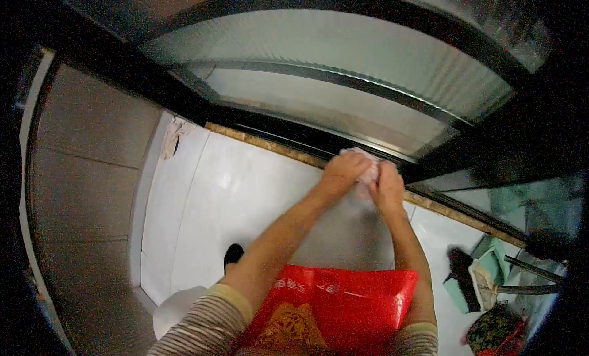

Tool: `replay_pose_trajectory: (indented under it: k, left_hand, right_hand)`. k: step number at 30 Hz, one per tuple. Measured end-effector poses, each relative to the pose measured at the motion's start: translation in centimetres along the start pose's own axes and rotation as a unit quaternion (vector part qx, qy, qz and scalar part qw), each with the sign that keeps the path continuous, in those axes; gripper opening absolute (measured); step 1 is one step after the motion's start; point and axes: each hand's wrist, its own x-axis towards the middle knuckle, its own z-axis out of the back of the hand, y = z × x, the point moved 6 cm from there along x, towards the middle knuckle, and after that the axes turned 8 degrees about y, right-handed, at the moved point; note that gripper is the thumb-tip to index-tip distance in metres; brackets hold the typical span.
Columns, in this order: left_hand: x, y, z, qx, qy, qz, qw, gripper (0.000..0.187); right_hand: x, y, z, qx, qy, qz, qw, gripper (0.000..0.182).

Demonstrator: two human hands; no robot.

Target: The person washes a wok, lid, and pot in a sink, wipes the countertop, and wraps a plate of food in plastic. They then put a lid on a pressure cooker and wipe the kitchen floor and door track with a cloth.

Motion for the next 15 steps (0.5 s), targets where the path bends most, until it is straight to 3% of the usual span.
replay_pose_trajectory:
  k: [3,5,9,10,13,14,15]
  left_hand:
    - [1.1,1.2,-4.3,-0.013,0.085,0.017,0.996,0.044]
    - [1.6,2.2,-2.8,-0.110,0.128,0.011,0.986,0.047]
    - [1.3,5.4,-2.5,-0.137,0.159,-0.025,0.977,0.050]
    - [1.2,6.3,-1.8,-0.138,0.181,-0.036,0.973,0.050]
    - [-0.3,11.1,-0.9,-0.154,0.240,-0.033,0.958,0.050]
    - [-1.1,13.3,-0.2,-0.170,0.253,-0.027,0.952,0.051]
    - [-2.2,16.1,-0.4,-0.170,0.225,-0.051,0.958,0.051]
  right_hand:
    - [-0.4,-3.0,-2.7,-0.017,0.008,-0.088,0.996,0.037]
    - [0.1,-2.7,-3.3,-0.035,-0.004,-0.132,0.991,0.034]
    - [1.5,-1.2,-4.9,-0.059,0.007,-0.205,0.977,0.034]
    - [2.0,0.0,-5.3,-0.084,-0.033,-0.197,0.976,0.034]
    - [5.0,3.2,-8.0,-0.100,0.034,-0.223,0.969,0.029]
    - [6.2,5.4,-8.9,-0.113,0.017,-0.205,0.972,0.028]
    - [7.5,7.7,-10.1,-0.126,0.002,-0.185,0.975,0.027]
